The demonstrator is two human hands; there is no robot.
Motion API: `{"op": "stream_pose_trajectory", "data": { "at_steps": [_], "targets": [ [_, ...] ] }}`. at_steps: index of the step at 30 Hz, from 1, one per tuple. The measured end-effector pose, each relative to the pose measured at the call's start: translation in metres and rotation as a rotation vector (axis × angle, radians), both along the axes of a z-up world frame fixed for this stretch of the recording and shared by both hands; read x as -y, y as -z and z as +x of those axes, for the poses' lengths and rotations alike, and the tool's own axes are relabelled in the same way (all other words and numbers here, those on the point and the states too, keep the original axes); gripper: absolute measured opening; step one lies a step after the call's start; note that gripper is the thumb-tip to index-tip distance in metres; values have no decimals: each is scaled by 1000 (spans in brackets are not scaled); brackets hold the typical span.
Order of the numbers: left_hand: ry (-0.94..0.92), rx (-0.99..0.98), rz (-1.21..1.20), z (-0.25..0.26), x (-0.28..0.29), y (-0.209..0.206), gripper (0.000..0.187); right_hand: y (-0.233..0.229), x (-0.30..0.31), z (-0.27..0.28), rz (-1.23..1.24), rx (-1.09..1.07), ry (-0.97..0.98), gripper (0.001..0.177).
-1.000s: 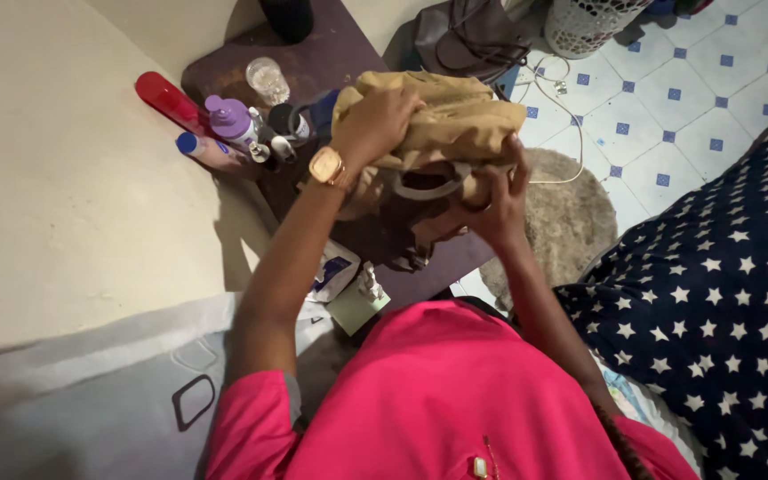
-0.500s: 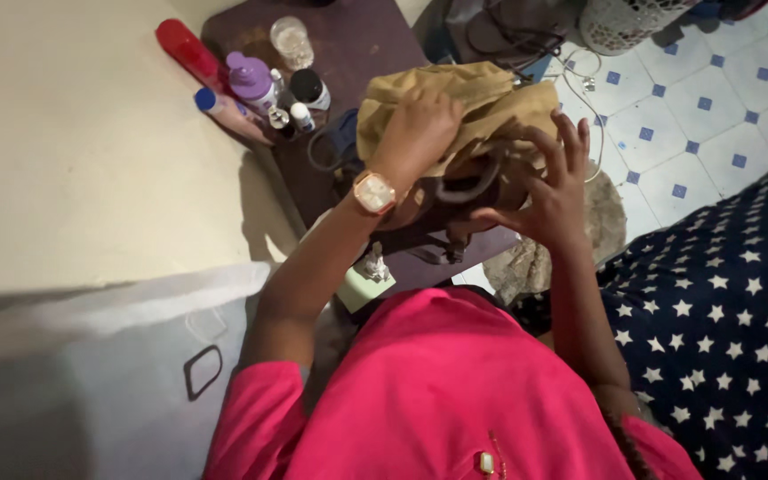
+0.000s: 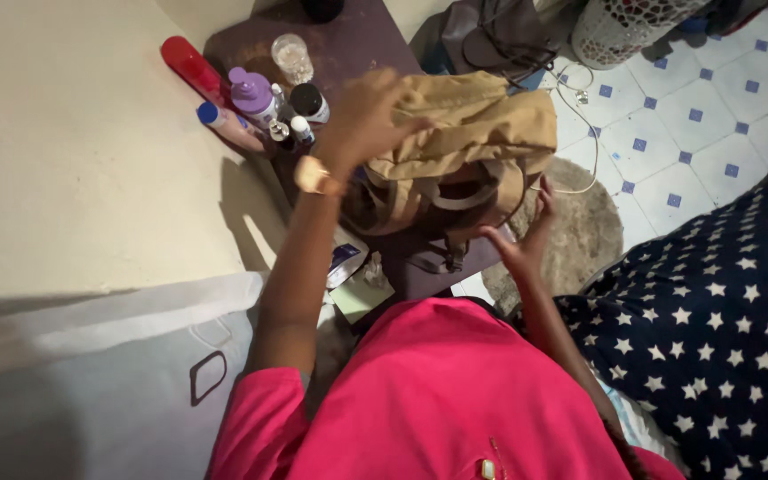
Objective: The person packs a tan backpack on a small table in a bedroom. They open the bag, place a blue water bottle inside, add tissues and a packaged item, zip a small green toiletry pouch and place it in, coil a white cable, put in small containers and papers, then lift the pouch and rearrange items in the bag.
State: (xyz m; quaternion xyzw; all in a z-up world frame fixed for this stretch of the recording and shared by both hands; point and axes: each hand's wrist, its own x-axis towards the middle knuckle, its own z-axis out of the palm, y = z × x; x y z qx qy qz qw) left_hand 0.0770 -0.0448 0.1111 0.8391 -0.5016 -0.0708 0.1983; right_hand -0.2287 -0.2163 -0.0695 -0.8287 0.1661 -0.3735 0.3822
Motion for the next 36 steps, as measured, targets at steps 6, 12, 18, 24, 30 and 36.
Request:
{"op": "stream_pose_trajectory", "data": {
  "at_steps": [6, 12, 18, 24, 30, 36],
  "targets": [
    [147, 60, -341, 26, -24, 47, 48, 73, -18, 28, 131, -299, -73, 87],
    [-70, -72, -451, -9, -11, 66, 31, 75, 55, 68, 370, -253, -306, 74],
    [-409, -257, -458, -55, -3, 61, 34, 40, 137, 115, 149, -193, -509, 104],
    [-433, -517, -636, -103, -13, 59, 42, 16, 145, 161, 422, -389, -243, 81],
    [-522, -1014, -863, -153, -19, 62, 33, 11, 121, 206, -272, -120, -323, 89],
    [-550, -1324, -1053, -145, -26, 49, 26, 49, 79, 115, 774, 125, -338, 59]
  ]
}}
